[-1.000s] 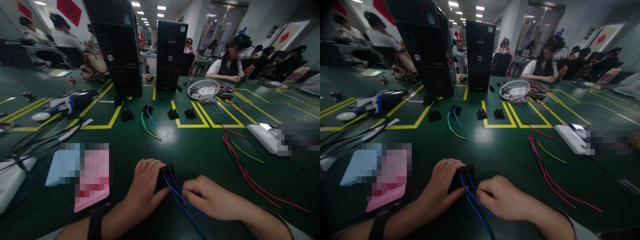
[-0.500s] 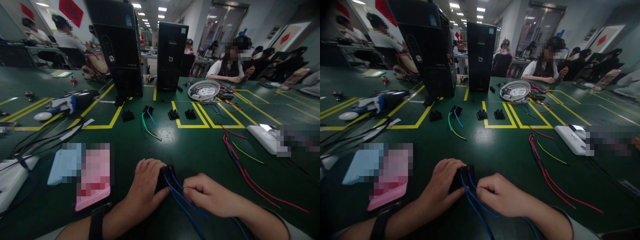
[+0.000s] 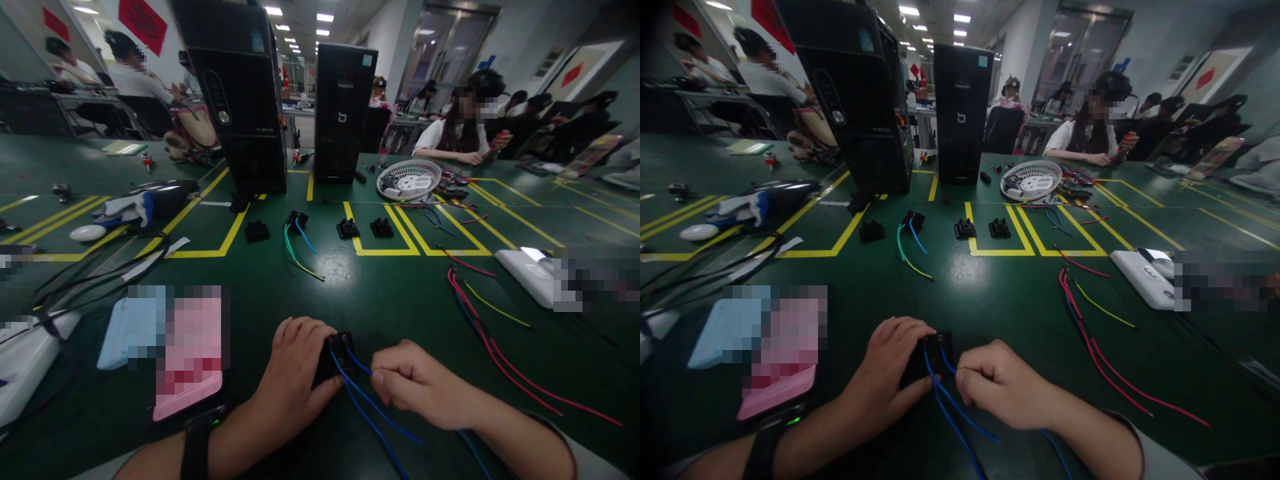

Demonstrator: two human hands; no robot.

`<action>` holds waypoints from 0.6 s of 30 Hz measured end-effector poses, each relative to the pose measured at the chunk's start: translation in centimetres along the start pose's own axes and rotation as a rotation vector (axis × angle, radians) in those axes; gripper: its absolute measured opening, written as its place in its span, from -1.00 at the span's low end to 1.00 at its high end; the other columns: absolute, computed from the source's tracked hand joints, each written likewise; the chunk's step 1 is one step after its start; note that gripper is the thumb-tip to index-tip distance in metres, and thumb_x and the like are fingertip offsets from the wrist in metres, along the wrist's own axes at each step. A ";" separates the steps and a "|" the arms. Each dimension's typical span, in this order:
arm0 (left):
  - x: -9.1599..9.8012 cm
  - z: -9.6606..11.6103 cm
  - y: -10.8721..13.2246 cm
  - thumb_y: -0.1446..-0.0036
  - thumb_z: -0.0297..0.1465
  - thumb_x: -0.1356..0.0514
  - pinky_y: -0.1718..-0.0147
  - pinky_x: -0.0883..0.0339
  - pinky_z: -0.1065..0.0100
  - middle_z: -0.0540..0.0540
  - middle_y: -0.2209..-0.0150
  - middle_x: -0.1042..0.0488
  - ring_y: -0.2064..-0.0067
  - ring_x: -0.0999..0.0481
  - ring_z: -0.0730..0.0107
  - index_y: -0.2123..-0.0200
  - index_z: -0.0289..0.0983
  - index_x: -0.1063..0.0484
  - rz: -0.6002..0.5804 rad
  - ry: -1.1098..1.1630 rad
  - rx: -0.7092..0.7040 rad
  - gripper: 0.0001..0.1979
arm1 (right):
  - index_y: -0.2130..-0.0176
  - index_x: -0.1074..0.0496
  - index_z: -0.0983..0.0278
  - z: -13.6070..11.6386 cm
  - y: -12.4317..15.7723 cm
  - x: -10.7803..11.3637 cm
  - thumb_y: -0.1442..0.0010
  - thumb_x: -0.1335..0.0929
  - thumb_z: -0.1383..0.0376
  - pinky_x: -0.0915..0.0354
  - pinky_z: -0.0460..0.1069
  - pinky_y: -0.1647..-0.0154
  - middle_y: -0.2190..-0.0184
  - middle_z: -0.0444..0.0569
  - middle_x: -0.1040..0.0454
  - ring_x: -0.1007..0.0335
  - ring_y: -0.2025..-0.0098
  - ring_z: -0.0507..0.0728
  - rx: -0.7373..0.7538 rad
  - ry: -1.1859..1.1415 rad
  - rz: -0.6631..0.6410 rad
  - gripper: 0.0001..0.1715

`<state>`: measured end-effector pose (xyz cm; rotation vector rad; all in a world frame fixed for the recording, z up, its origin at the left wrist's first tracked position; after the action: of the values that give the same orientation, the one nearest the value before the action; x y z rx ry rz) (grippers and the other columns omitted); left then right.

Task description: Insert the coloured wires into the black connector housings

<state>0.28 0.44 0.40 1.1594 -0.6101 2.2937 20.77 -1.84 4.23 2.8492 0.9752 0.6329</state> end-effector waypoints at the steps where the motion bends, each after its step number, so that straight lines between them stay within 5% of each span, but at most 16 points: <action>1: 0.0 0.1 0.0 -0.06 -0.32 -0.22 -0.10 0.01 -0.07 -0.13 0.05 -0.36 -0.02 -0.28 0.06 0.02 -0.18 -0.24 0.000 0.000 0.005 -0.61 | 0.58 -0.26 0.32 0.0 0.0 0.0 -0.23 -0.18 0.29 -0.03 -0.16 0.55 0.72 -0.25 -0.12 -0.05 0.62 -0.09 0.007 0.001 -0.001 -0.63; 8: 0.0 0.1 0.1 0.00 -0.34 -0.26 -0.12 0.06 -0.10 -0.12 0.04 -0.36 -0.03 -0.27 0.04 0.02 -0.17 -0.25 0.016 -0.012 0.019 -0.55 | 0.60 -0.14 0.30 1.2 0.0 -0.1 -0.16 -0.21 0.42 0.04 -0.17 0.56 0.65 -0.27 -0.05 0.03 0.58 -0.10 -0.043 0.170 -0.163 -0.68; 15: 0.0 0.1 0.1 -0.03 -0.29 -0.25 -0.10 0.02 -0.10 -0.11 0.06 -0.38 -0.02 -0.29 0.04 0.03 -0.17 -0.28 0.037 -0.016 0.012 -0.59 | 0.60 -0.14 0.30 1.0 0.0 -0.1 -0.16 -0.21 0.41 0.05 -0.16 0.57 0.65 -0.27 -0.04 0.03 0.59 -0.09 -0.035 0.171 -0.143 -0.69; 18: 0.0 0.1 0.0 -0.05 -0.29 -0.23 -0.10 0.01 -0.10 -0.10 0.06 -0.38 -0.01 -0.31 0.06 0.03 -0.17 -0.29 0.039 -0.020 0.008 -0.61 | 0.58 -0.28 0.32 0.4 0.0 0.2 -0.17 -0.19 0.38 -0.03 -0.16 0.54 0.66 -0.23 -0.18 -0.09 0.58 -0.08 -0.041 0.106 0.005 -0.69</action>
<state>0.32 0.34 0.47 1.1858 -0.6371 2.3212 21.07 -1.71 3.95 2.8089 0.9585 0.8024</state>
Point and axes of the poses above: each hand's wrist, its own y-axis away from the middle knuckle, its own x-axis out of the back of the hand, z = x × y, the point moved 1 cm from there along -y, towards the middle knuckle
